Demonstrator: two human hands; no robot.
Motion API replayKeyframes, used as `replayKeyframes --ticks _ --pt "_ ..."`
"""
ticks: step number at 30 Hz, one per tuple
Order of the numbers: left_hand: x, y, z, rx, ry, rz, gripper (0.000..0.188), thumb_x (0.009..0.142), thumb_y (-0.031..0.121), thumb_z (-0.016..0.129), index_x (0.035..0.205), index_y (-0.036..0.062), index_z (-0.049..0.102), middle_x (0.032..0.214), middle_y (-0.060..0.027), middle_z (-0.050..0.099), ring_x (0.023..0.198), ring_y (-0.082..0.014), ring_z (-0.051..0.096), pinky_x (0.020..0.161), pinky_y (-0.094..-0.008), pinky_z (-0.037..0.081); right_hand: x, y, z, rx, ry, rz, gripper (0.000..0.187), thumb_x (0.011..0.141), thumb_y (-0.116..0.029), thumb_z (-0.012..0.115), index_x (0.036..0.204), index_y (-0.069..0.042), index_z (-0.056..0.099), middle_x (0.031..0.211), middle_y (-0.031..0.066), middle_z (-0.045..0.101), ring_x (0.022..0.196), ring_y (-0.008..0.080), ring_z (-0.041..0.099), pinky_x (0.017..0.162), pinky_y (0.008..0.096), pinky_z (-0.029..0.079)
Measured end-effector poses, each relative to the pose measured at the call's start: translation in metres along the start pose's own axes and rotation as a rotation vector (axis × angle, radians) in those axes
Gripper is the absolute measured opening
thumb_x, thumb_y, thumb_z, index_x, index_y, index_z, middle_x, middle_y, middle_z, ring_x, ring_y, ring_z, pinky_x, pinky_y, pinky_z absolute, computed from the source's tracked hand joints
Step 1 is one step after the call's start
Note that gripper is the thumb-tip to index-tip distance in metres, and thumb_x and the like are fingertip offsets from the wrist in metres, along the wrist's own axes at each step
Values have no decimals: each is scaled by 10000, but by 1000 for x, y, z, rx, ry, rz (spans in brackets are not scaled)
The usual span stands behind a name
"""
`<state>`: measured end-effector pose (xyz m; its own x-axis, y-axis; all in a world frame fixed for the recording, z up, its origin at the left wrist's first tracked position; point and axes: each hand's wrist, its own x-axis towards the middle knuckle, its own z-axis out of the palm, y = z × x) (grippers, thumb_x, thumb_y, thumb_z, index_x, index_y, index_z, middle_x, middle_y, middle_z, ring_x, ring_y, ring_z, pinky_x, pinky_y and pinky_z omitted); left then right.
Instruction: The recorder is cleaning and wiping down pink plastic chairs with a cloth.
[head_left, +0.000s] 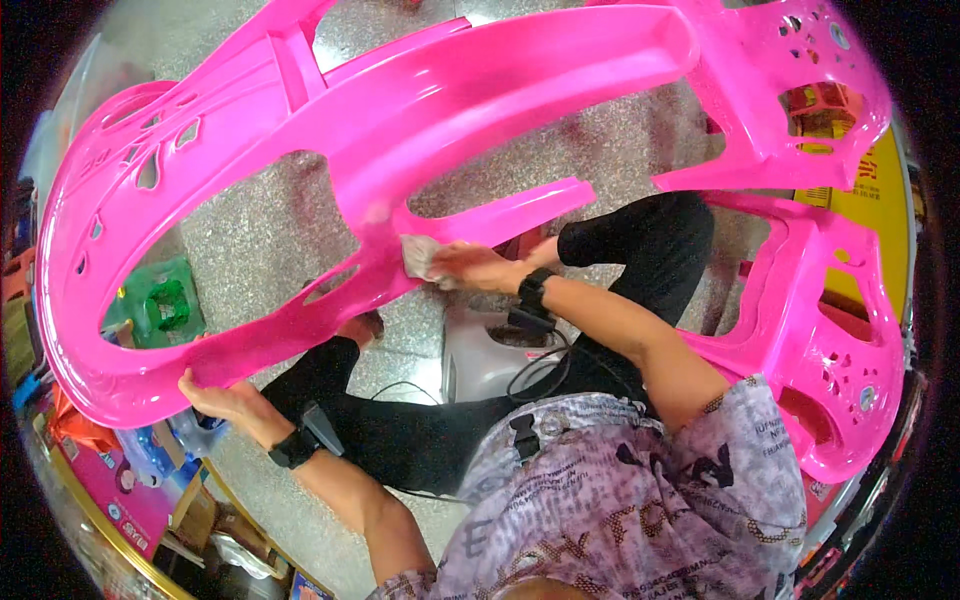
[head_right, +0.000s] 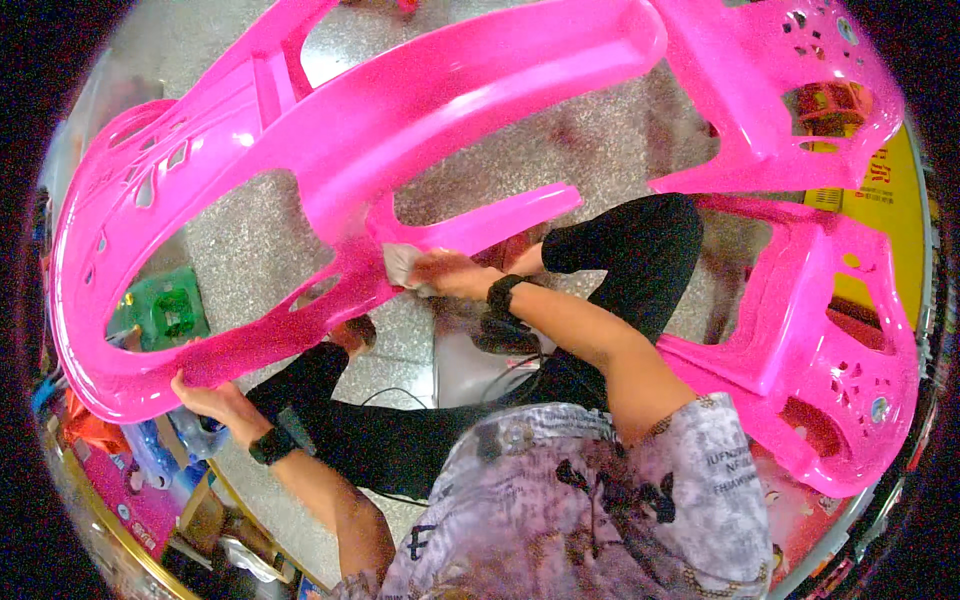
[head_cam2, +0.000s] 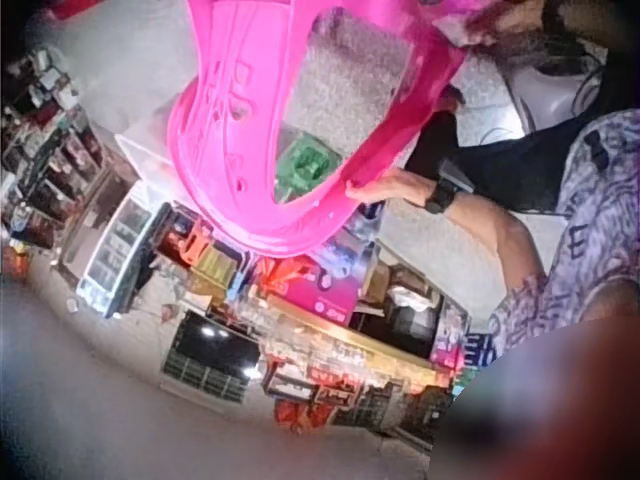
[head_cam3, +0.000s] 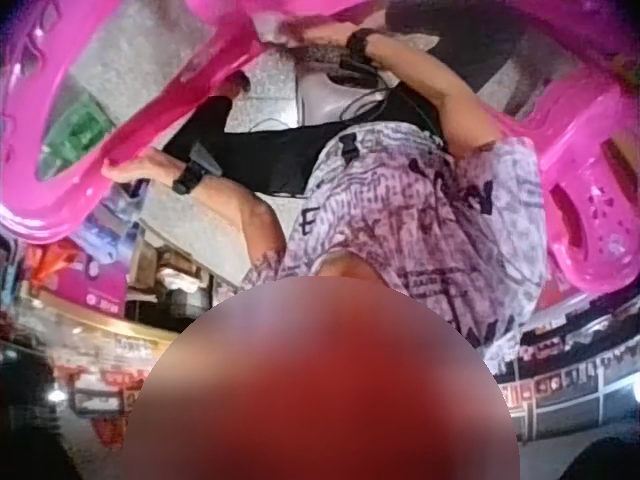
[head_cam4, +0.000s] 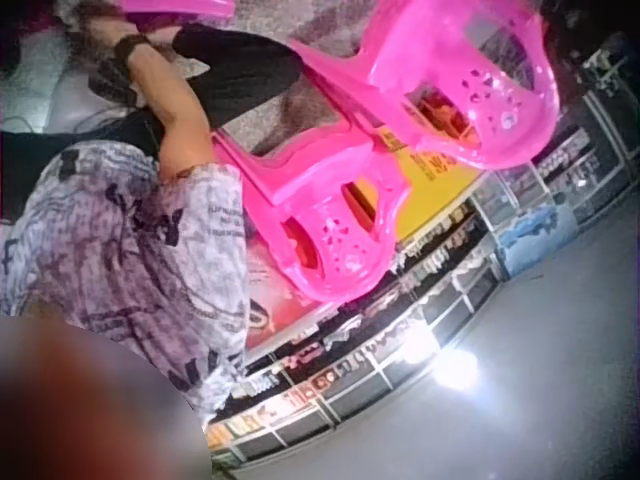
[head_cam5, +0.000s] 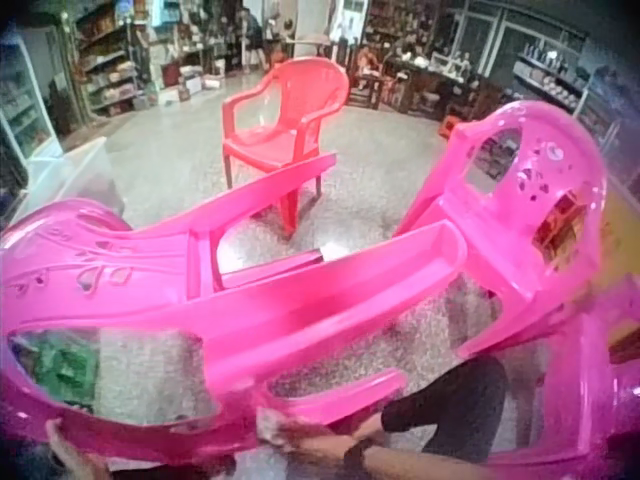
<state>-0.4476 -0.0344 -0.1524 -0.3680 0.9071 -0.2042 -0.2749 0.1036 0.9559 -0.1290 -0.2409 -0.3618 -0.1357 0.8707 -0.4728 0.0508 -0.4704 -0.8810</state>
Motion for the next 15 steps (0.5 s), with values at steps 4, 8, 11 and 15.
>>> replayKeyframes --ticks 4,8,11,15 --pt "0 -1 -13 9 100 31 420 773 238 401 979 -93 555 929 -206 603 884 -327 583 827 -424 454 -21 -5 -8 -1173 155 -362 314 759 -217 631 1061 -271 566 1052 56 553 970 257 549 771 365 476" --pt "-2 8 -17 86 196 105 376 773 217 399 919 -81 575 905 -202 614 840 -325 602 796 -424 476 -60 -5 -59 -1066 290 -287 342 665 -171 667 991 -213 572 992 63 558 908 288 557 733 378 479" --pt "-3 1 -5 25 216 81 332 753 191 431 897 -78 563 902 -197 612 825 -320 608 787 -423 485 -91 26 -112 -1141 479 -60 220 735 -164 584 954 -187 591 943 79 578 874 290 572 750 403 468" --pt "-2 -4 -8 -34 237 75 228 765 194 487 840 -7 566 834 -108 602 748 -250 597 715 -375 482 -91 22 -147 -1224 453 415 189 774 -213 564 944 -143 609 927 123 612 870 322 591 762 431 466"
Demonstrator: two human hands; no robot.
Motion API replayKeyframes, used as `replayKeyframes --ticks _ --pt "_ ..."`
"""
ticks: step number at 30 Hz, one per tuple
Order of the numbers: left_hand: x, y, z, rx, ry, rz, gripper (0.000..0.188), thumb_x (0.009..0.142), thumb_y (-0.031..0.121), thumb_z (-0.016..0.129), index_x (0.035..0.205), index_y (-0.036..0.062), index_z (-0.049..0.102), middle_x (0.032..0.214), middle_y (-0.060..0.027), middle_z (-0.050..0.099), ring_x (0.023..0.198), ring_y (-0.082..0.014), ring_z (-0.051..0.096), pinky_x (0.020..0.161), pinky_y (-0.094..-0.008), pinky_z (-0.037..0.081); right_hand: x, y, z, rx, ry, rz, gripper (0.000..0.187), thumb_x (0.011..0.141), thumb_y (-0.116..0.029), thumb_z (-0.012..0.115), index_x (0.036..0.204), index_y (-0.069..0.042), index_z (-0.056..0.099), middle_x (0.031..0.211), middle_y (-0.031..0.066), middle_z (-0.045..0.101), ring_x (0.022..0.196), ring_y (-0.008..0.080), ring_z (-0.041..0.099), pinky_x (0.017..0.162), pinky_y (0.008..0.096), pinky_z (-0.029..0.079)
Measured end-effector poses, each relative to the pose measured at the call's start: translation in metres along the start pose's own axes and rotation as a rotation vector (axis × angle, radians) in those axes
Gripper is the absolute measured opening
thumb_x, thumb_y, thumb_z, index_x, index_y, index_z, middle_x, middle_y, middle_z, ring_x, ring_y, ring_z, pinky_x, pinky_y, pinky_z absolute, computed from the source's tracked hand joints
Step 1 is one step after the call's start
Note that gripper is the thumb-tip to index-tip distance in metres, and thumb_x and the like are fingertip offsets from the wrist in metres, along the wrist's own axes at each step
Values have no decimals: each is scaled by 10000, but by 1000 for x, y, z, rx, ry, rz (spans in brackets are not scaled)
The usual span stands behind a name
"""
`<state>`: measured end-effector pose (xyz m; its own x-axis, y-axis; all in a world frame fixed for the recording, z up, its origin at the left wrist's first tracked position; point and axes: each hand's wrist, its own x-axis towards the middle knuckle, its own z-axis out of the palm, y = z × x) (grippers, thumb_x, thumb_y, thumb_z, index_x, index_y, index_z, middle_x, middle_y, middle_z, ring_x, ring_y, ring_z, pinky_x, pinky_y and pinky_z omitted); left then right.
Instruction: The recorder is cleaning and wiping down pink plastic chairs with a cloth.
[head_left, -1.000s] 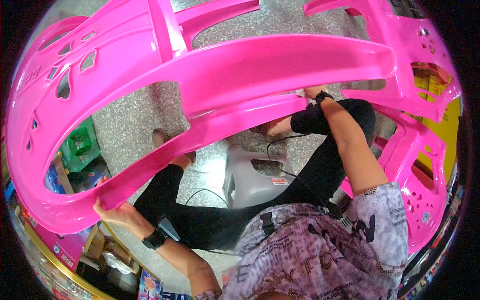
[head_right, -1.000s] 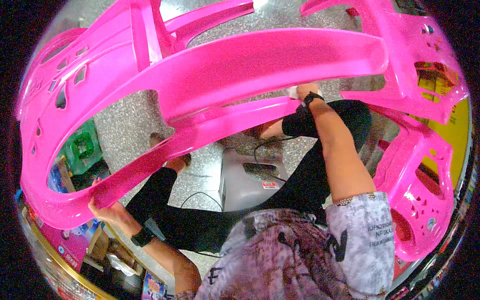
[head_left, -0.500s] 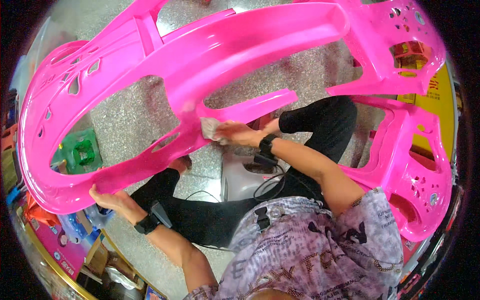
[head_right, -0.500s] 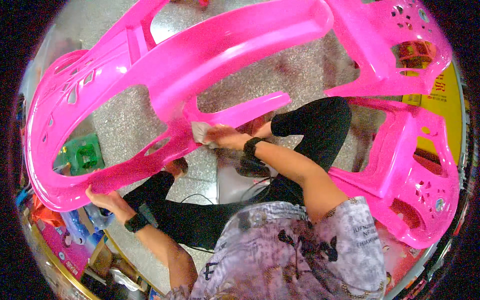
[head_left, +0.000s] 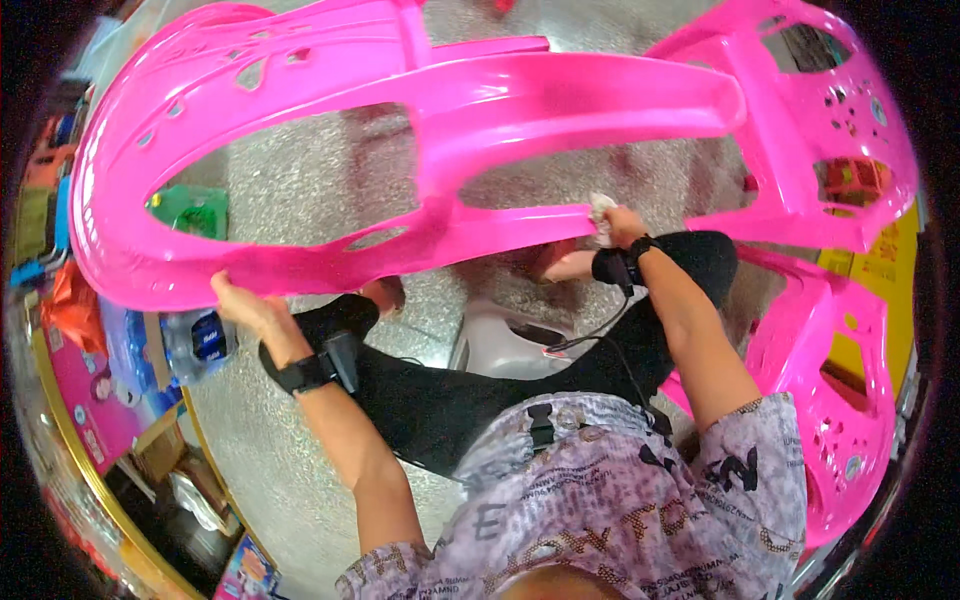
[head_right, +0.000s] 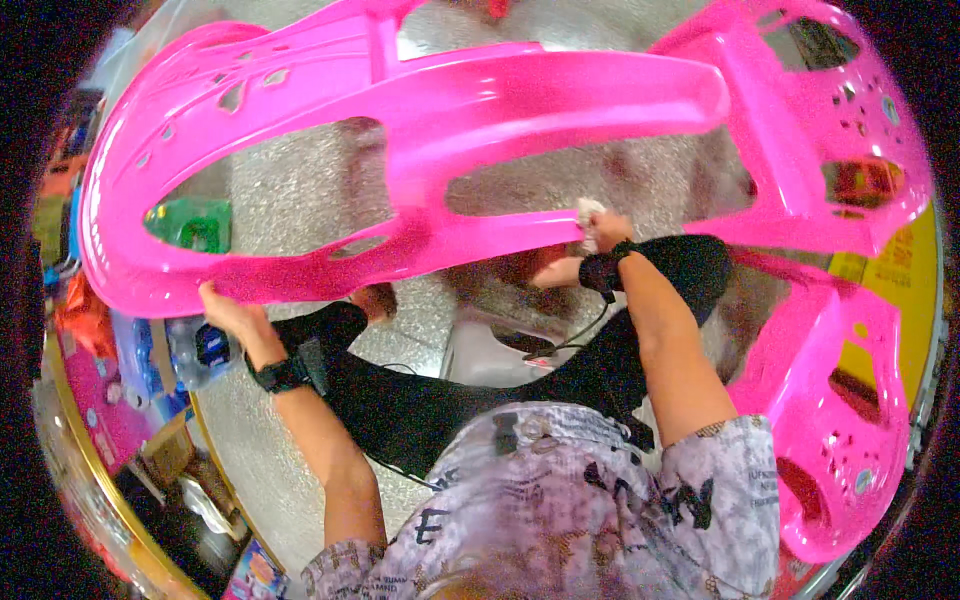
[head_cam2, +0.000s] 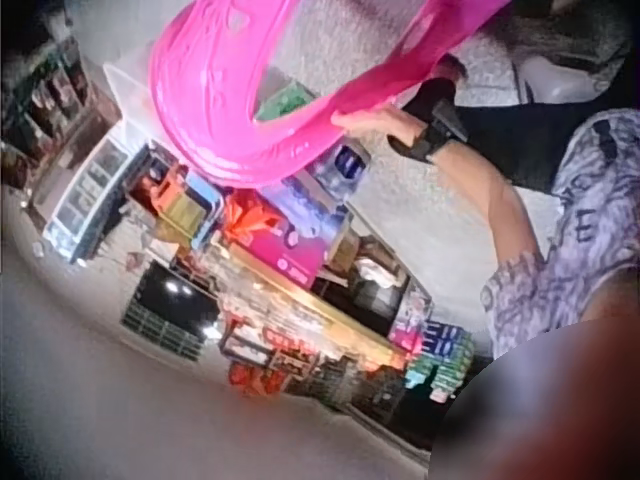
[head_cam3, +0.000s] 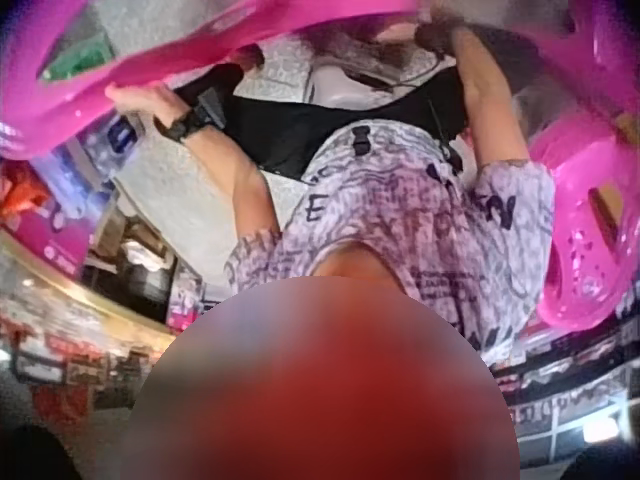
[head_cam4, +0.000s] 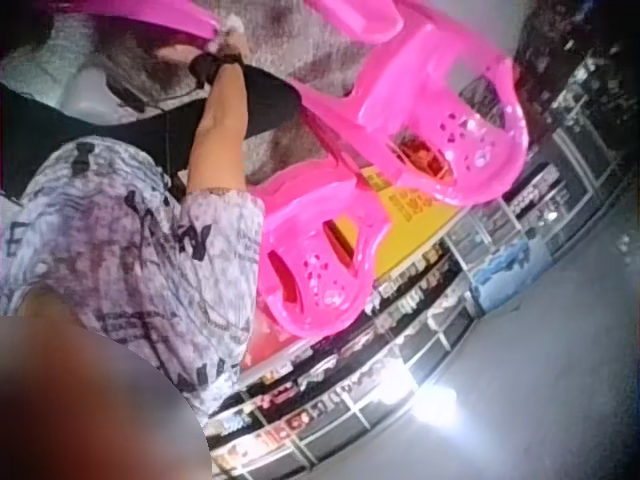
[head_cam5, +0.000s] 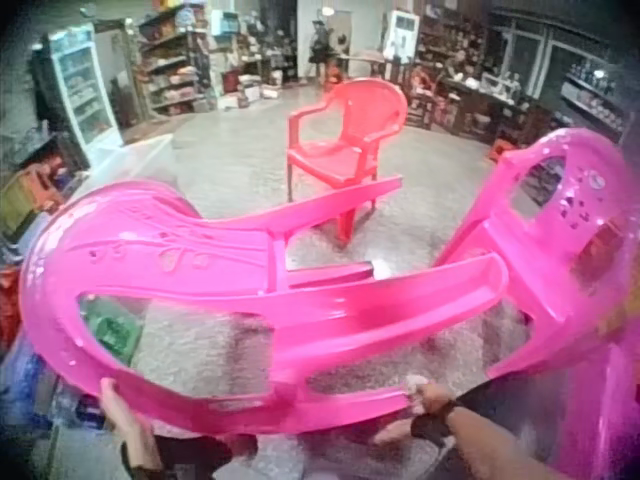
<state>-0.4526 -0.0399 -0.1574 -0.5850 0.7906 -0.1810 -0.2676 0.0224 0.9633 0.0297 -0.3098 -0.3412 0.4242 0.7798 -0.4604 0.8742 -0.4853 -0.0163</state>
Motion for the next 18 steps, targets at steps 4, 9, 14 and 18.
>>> replayKeyframes --ticks 4,9,14,18 --pt "-4 -5 15 -105 24 24 146 745 145 533 801 14 567 768 -57 578 674 -197 571 628 -347 473 11 -9 -28 -58 -44 -63 299 686 -237 651 950 -101 616 861 156 617 866 324 591 737 423 479" --pt "-16 9 22 -220 -85 3 137 758 92 563 858 2 593 776 -65 593 669 -173 585 605 -302 490 -13 -96 -84 475 -15 -825 261 771 -162 561 998 -41 609 980 150 613 855 267 610 778 385 480" --pt "-27 25 7 -148 -222 66 197 803 146 631 963 39 591 878 -43 603 776 -153 587 707 -297 482 -61 -275 -125 813 -130 -894 390 702 14 550 1084 -55 523 1058 143 534 1017 299 499 908 384 395" --pt "-47 38 2 4 -383 31 304 819 204 646 1049 31 548 943 -46 572 821 -143 540 710 -300 447 -64 -377 -121 839 130 -1111 452 699 28 553 1139 -61 503 1091 162 512 1088 319 458 962 405 355"
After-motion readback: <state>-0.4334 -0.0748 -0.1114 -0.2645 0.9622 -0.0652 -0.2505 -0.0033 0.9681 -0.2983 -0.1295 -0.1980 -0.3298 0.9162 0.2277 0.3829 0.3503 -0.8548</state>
